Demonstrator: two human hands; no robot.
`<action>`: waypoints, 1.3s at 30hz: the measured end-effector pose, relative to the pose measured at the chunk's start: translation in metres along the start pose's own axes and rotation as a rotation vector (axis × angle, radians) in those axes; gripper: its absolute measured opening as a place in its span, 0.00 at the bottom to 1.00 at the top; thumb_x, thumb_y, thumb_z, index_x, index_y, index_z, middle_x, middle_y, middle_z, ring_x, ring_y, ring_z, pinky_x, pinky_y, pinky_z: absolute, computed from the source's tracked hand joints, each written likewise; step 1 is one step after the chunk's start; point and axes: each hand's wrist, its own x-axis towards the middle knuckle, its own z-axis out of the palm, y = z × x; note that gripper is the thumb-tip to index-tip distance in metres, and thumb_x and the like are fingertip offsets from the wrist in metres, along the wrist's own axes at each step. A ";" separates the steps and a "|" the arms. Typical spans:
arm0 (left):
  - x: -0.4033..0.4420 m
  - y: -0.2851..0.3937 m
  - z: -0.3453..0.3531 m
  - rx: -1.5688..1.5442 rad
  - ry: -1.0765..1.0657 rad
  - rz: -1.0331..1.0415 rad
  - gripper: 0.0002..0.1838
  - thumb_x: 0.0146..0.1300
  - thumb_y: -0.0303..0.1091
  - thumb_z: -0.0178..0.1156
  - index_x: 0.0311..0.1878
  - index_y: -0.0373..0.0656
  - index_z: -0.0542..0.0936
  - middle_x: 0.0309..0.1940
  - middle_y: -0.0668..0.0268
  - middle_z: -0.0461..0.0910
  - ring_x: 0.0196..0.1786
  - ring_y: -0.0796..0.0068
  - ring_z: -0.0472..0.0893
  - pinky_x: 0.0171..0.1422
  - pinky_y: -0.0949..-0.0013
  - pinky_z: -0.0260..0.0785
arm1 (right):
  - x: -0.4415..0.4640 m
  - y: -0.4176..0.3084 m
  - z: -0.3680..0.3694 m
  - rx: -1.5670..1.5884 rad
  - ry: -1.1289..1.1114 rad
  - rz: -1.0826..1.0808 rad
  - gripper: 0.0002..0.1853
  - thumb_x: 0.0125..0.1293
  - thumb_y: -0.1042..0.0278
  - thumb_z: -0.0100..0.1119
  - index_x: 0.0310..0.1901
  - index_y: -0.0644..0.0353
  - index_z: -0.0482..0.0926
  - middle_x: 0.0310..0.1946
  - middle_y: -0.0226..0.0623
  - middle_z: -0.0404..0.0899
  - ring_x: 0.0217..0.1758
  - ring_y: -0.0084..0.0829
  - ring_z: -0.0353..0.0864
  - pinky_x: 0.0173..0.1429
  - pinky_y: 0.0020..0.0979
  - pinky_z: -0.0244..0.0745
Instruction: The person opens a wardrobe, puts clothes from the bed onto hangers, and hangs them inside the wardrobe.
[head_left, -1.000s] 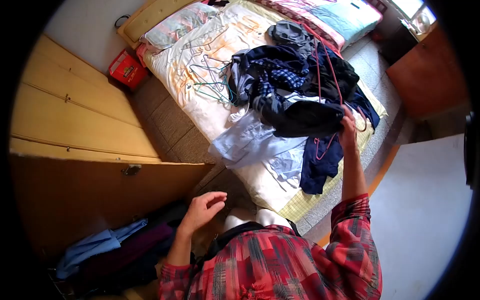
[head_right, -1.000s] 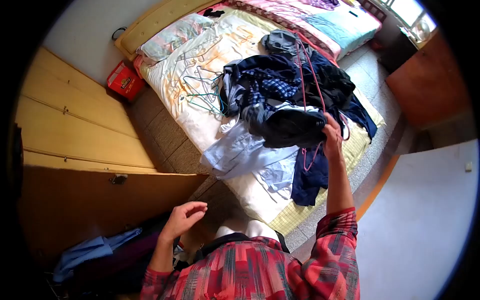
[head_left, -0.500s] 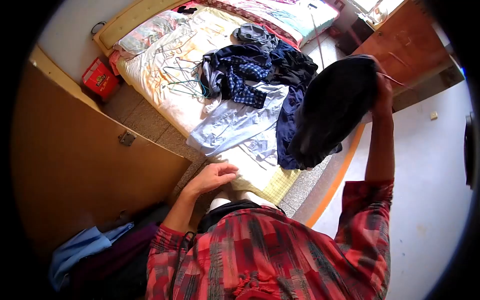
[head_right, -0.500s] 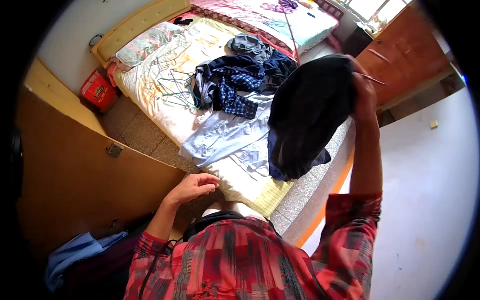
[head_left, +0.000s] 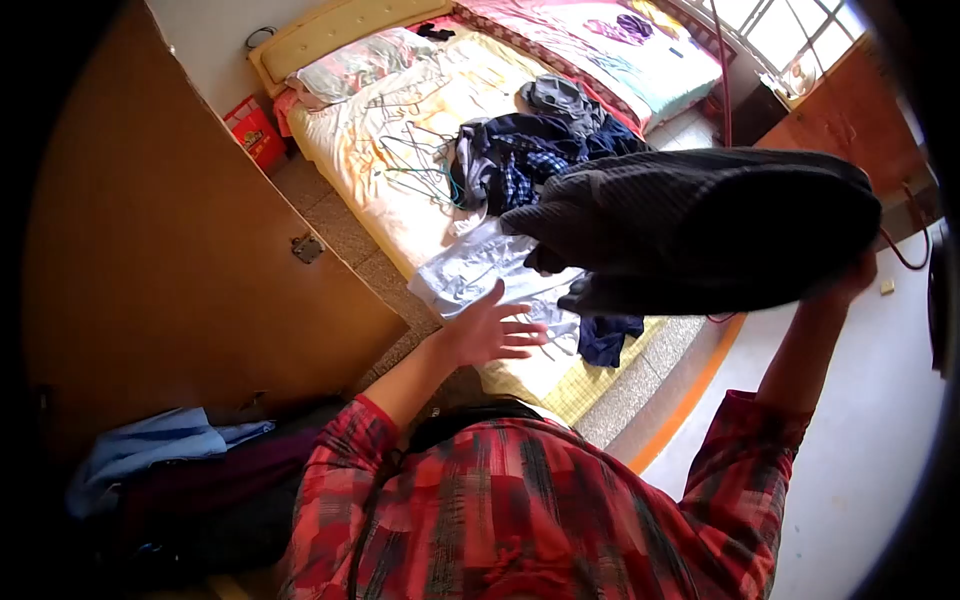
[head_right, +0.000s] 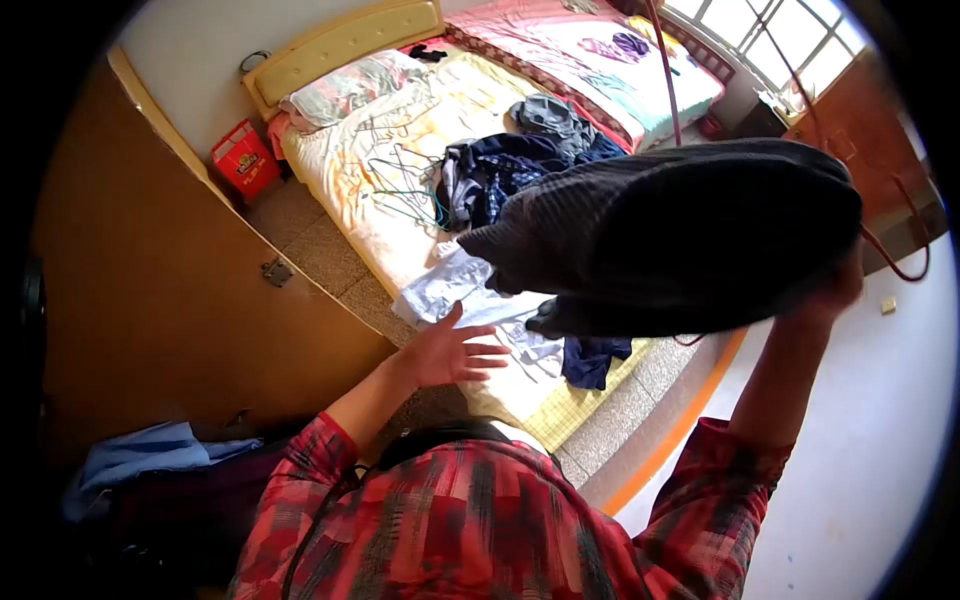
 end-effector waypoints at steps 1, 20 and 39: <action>0.010 0.005 0.002 -0.151 -0.066 0.017 0.45 0.58 0.70 0.44 0.66 0.39 0.59 0.63 0.47 0.63 0.66 0.49 0.64 0.64 0.48 0.61 | -0.005 -0.005 0.000 -0.154 0.037 -0.069 0.20 0.68 0.57 0.45 0.53 0.64 0.70 0.49 0.39 0.73 0.51 0.28 0.74 0.56 0.29 0.68; 0.009 0.059 0.054 1.491 0.424 1.113 0.16 0.58 0.23 0.58 0.51 0.40 0.73 0.47 0.63 0.76 0.52 0.69 0.74 0.61 0.64 0.65 | -0.142 0.117 0.099 0.339 -0.115 0.670 0.15 0.68 0.61 0.50 0.41 0.66 0.78 0.44 0.42 0.80 0.43 0.25 0.81 0.31 0.20 0.76; -0.009 0.039 0.072 0.926 0.228 0.927 0.05 0.60 0.31 0.58 0.32 0.41 0.74 0.57 0.57 0.66 0.49 0.72 0.73 0.54 0.70 0.67 | -0.132 0.015 0.226 0.329 -0.583 0.534 0.24 0.43 0.54 0.71 0.23 0.62 0.66 0.25 0.39 0.75 0.30 0.26 0.73 0.34 0.30 0.69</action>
